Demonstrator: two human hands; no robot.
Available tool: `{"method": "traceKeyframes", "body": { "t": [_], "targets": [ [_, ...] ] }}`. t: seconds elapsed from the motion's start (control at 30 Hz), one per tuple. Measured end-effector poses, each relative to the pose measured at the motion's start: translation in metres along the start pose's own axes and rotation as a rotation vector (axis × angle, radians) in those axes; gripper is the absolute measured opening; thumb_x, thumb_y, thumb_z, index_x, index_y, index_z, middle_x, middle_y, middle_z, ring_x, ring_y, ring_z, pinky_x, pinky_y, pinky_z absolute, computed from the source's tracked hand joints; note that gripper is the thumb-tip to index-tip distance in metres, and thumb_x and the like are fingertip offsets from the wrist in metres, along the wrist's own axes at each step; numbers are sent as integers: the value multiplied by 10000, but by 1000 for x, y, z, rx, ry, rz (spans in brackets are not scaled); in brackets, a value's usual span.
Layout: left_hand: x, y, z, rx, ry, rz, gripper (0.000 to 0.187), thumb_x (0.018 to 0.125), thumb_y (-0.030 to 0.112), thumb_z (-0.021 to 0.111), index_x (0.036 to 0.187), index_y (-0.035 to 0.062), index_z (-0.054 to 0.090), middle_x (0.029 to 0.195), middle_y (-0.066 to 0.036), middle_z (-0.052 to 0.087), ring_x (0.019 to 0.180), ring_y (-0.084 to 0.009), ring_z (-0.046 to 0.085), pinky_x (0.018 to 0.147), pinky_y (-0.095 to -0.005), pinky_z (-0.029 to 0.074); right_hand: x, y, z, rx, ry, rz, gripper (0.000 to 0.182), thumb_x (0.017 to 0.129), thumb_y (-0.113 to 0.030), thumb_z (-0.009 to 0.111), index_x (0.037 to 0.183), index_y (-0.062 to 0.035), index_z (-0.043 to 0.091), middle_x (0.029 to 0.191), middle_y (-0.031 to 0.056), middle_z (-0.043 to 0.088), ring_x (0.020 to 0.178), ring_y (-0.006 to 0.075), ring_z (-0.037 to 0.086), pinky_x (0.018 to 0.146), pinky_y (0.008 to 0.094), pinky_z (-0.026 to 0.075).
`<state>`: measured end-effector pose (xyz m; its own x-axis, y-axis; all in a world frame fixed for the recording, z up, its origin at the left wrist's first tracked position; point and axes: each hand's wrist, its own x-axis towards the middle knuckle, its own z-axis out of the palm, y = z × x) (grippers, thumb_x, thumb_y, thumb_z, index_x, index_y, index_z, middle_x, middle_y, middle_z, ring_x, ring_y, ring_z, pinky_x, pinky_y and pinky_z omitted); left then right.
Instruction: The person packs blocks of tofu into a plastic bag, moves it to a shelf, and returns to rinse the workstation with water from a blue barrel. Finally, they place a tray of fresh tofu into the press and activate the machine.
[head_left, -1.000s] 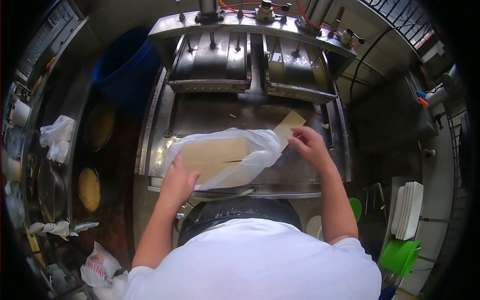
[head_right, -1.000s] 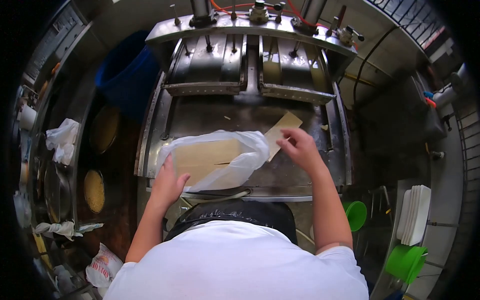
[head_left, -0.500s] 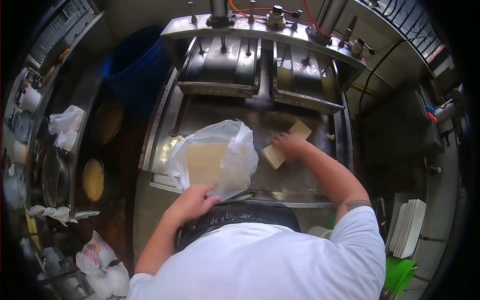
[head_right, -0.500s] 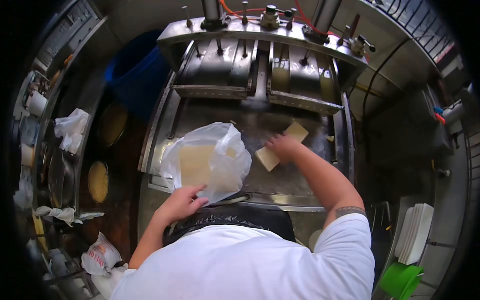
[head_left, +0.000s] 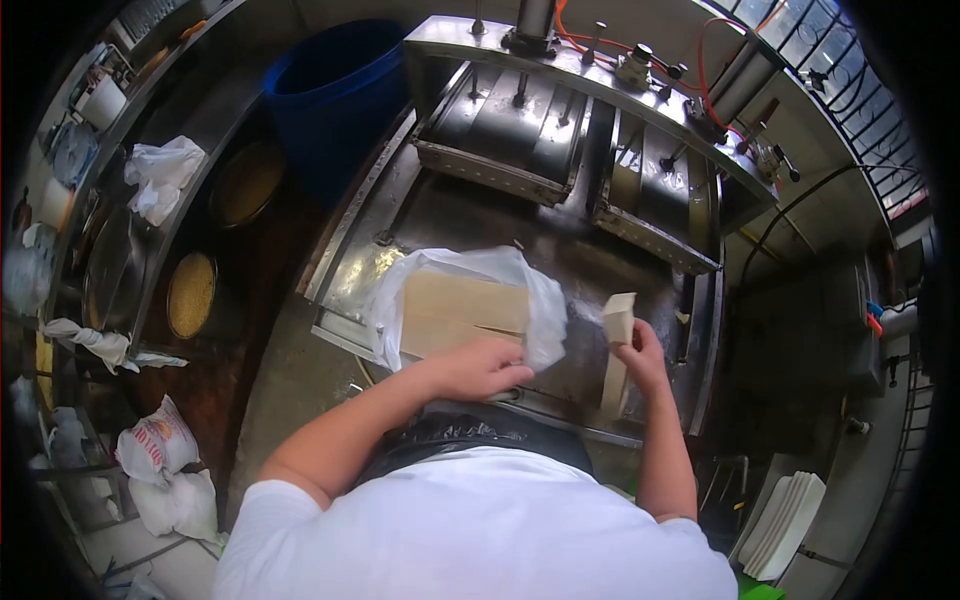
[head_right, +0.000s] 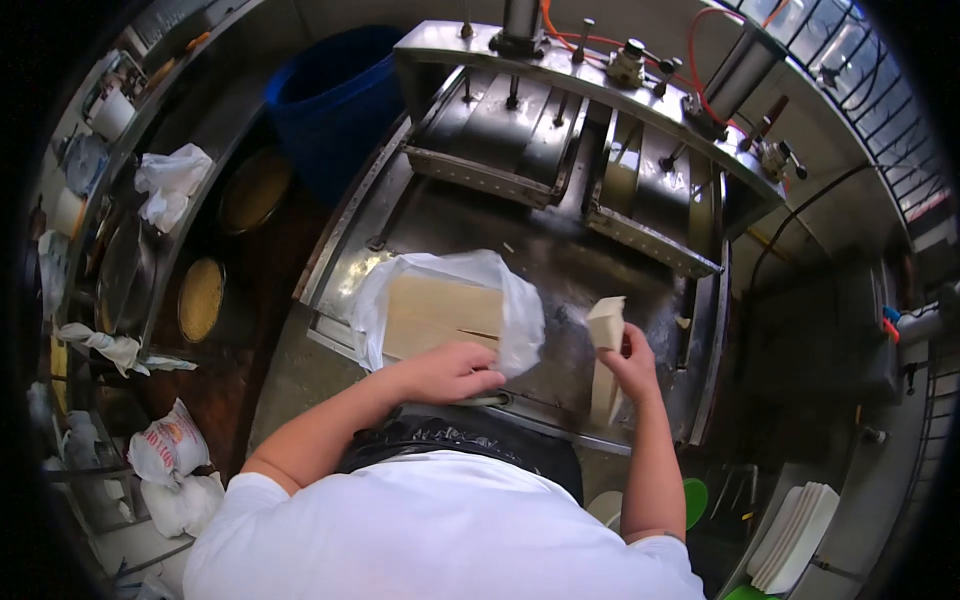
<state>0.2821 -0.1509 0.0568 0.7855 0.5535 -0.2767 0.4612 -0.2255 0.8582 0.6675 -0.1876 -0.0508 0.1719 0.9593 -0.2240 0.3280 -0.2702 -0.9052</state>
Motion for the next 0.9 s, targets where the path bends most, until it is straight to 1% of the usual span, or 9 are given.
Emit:
{"method": "traceKeyframes", "body": {
  "t": [0.13,0.23,0.27,0.37,0.5,0.57,0.7,0.77,0.9],
  "targets": [
    [5,-7,10,36,319,180,401,1045,303,706,1300,-5,686,1108,-179,740,986,-280,731,924,-378,577,-16,-30,5,801,34,-87,598,926,-355,701,1429,-60,565,1234,101,685,1139,236,683,998,418,562],
    [-7,-8,-7,-232,615,-48,550,1072,470,653,1361,3,643,1189,-164,724,1092,-257,712,972,-397,576,-45,-139,30,1195,183,-202,670,1003,-523,604,1503,-92,492,1307,131,668,1193,313,688,1051,486,562],
    [-10,-10,-12,-227,605,-49,550,1072,470,653,1361,3,643,1189,-164,724,1092,-257,712,972,-397,576,-47,-163,33,1226,158,-243,684,1005,-547,594,1504,-91,493,1314,139,667,1195,315,688,1057,488,559],
    [-17,-5,-28,-1135,281,71,801,1021,679,560,1494,37,483,1400,-174,626,1190,-285,693,1010,-459,586,-43,-215,47,1334,-44,-331,780,979,-617,626,1519,-74,481,1372,177,660,1235,366,676,1085,534,547],
    [-41,40,-58,-1544,204,253,690,1068,580,572,1454,14,493,1300,-150,649,1173,-256,678,997,-426,587,-30,-242,102,1214,-185,-461,891,941,-601,742,1539,-16,435,1443,214,613,1303,409,635,1103,566,534],
    [-45,23,-67,-1410,347,234,610,1080,519,593,1426,21,516,1293,-142,659,1155,-239,685,989,-414,588,-24,-237,131,1088,-230,-559,827,944,-423,825,1554,-30,430,1449,155,615,1344,339,613,1120,521,513],
    [-61,-66,-84,-1286,619,114,348,1098,283,640,1331,32,576,1244,-109,694,1096,-187,704,947,-380,593,-13,-194,159,809,-452,-366,857,915,-394,858,1575,-61,424,1467,121,599,1371,290,587,1128,472,482],
    [-73,-95,-84,-1215,639,2,308,1090,244,651,1311,41,585,1219,-97,700,1079,-178,704,934,-374,592,-13,-184,163,1026,-632,-167,864,930,-265,847,1614,-98,346,1509,97,556,1359,264,593,1125,474,499],
    [-65,-127,-71,-888,692,-217,282,1046,182,703,1284,48,634,1167,-87,715,1067,-175,695,918,-357,575,-11,-122,176,1253,-624,200,707,1007,-365,718,1583,-97,409,1497,128,586,1377,299,599,1157,503,494]
  ]
}}
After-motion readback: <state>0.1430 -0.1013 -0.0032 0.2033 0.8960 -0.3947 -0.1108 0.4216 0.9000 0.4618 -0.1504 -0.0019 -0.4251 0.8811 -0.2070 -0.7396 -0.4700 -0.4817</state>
